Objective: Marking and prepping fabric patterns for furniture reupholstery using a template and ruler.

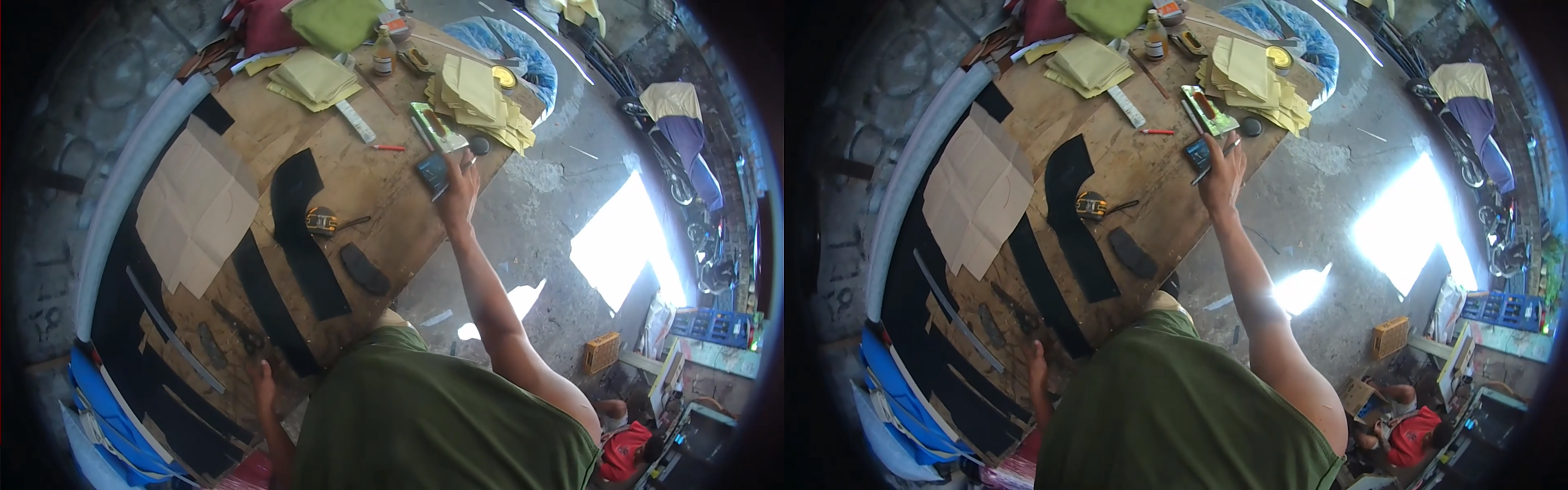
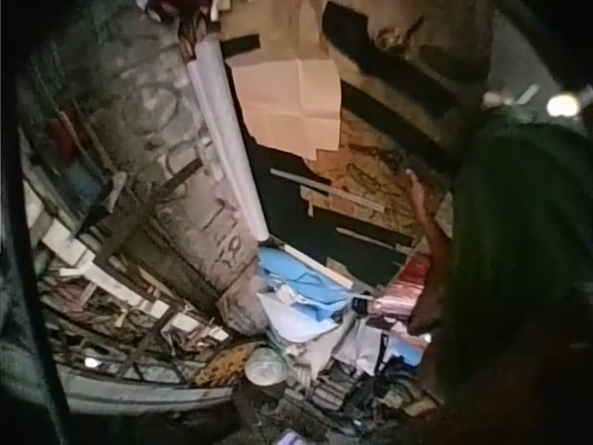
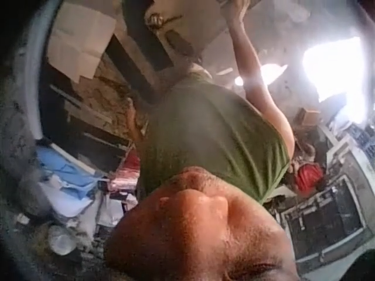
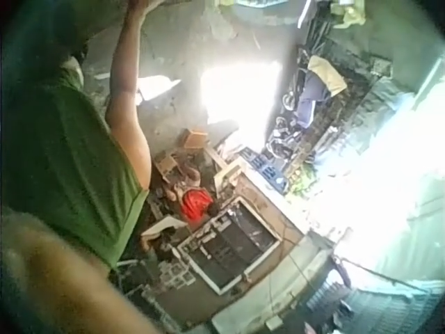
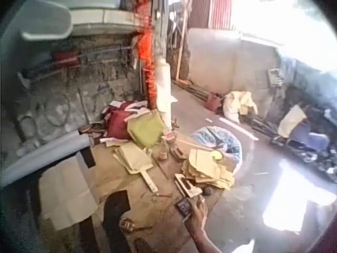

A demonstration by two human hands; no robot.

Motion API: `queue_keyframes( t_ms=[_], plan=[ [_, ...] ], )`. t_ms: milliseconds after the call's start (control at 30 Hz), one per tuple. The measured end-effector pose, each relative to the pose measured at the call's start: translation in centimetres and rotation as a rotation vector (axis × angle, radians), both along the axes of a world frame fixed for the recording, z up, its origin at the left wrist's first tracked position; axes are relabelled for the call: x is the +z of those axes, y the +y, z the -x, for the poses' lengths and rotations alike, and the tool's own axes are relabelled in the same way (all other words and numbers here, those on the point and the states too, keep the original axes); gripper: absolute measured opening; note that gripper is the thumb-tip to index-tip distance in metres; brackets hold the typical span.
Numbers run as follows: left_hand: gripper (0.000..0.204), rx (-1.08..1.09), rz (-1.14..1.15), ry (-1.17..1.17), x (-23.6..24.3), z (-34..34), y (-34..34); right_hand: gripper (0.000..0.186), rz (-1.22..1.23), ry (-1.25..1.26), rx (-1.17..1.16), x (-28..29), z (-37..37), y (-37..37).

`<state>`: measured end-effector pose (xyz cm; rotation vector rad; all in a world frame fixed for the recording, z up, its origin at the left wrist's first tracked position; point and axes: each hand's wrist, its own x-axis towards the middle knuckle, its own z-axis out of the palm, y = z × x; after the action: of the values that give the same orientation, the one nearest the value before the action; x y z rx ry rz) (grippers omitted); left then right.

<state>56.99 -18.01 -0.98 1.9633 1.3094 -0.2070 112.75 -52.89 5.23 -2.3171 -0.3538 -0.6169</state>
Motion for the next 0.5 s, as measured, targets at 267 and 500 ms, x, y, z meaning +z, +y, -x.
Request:
queue_keyframes(
  t_ms=[267, 500],
  plan=[
    [0.055, 0.277, -0.078, -0.160, 3.2, 1.9, 1.7, 0.052, -0.225, 0.144, 0.694, 1.5, 22.7, 12.9],
    [0.026, 0.565, -0.440, -0.122, 6.4, 15.7, 2.5, 0.044, 0.014, 0.619, 1.187, 1.7, 35.5, 17.6]
  ],
)
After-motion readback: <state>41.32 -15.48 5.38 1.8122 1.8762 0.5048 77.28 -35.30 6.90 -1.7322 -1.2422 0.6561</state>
